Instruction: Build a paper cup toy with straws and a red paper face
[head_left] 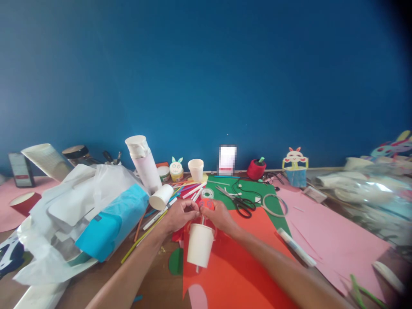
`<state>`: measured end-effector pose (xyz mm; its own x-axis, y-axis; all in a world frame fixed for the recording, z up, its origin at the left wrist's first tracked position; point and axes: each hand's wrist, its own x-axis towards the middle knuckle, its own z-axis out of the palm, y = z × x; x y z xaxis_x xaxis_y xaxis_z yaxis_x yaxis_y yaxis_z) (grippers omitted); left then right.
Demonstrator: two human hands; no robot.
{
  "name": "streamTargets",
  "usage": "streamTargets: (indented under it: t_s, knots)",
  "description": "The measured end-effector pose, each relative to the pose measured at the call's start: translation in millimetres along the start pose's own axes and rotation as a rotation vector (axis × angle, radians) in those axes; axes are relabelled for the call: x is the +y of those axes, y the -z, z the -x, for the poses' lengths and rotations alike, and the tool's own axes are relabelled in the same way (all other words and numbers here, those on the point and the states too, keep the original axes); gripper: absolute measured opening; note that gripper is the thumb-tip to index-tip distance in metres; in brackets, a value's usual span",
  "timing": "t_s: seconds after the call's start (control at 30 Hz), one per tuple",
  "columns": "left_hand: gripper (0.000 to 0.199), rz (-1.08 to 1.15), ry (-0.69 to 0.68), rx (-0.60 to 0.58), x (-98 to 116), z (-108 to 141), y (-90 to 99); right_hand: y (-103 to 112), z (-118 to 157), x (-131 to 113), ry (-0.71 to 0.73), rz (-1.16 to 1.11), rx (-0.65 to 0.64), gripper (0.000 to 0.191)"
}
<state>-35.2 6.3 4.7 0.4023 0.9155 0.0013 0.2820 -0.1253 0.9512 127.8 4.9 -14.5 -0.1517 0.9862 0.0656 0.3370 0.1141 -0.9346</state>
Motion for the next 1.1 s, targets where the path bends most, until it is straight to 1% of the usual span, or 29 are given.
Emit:
streamTargets:
  t_s: [0.1,0.17,0.3,0.47,0.53,0.67,0.77,0.8,0.9,1.0,1.1]
  knots:
    - [0.011,0.101,0.037,0.012,-6.8,-0.9,-2.0,2.7,0.0,-2.1,0.017,-0.099,-0.101,0.017]
    - [0.011,0.214,0.077,0.035,-10.1,-1.4,-3.8,3.7,-0.3,-1.9,0.035,-0.162,-0.145,0.019]
    - [0.014,0.392,0.131,0.084,-5.5,-0.9,-6.8,1.6,-2.2,3.2,0.047,-0.222,-0.160,0.024]
    - [0.017,0.469,0.200,0.123,4.3,0.0,-7.5,-1.0,-2.8,6.3,0.053,-0.288,-0.183,0.035]
    - [0.021,0.521,0.218,0.096,4.1,0.2,-6.4,0.7,-2.5,3.9,0.060,-0.267,-0.178,0.034]
    - [0.034,0.628,0.234,-0.027,1.0,1.6,-2.6,5.1,-3.5,-0.9,0.062,-0.234,-0.133,0.026]
    - [0.032,0.671,0.266,-0.075,-0.3,3.0,-0.1,5.9,-5.4,-0.2,0.025,-0.233,-0.113,0.023]
    - [0.032,0.675,0.264,-0.092,-0.5,3.3,0.3,5.8,-6.0,0.6,0.018,-0.221,-0.106,0.022]
    - [0.037,0.622,0.236,-0.078,-1.2,3.1,-0.6,5.7,-6.8,2.9,0.030,-0.177,-0.065,0.020]
    - [0.031,0.489,0.188,-0.002,-4.3,0.9,-4.1,6.3,-6.3,3.6,0.056,-0.134,-0.033,0.018]
    - [0.022,0.330,0.087,0.076,-10.5,-2.1,-6.4,6.8,-5.5,2.8,0.084,-0.078,-0.020,0.017]
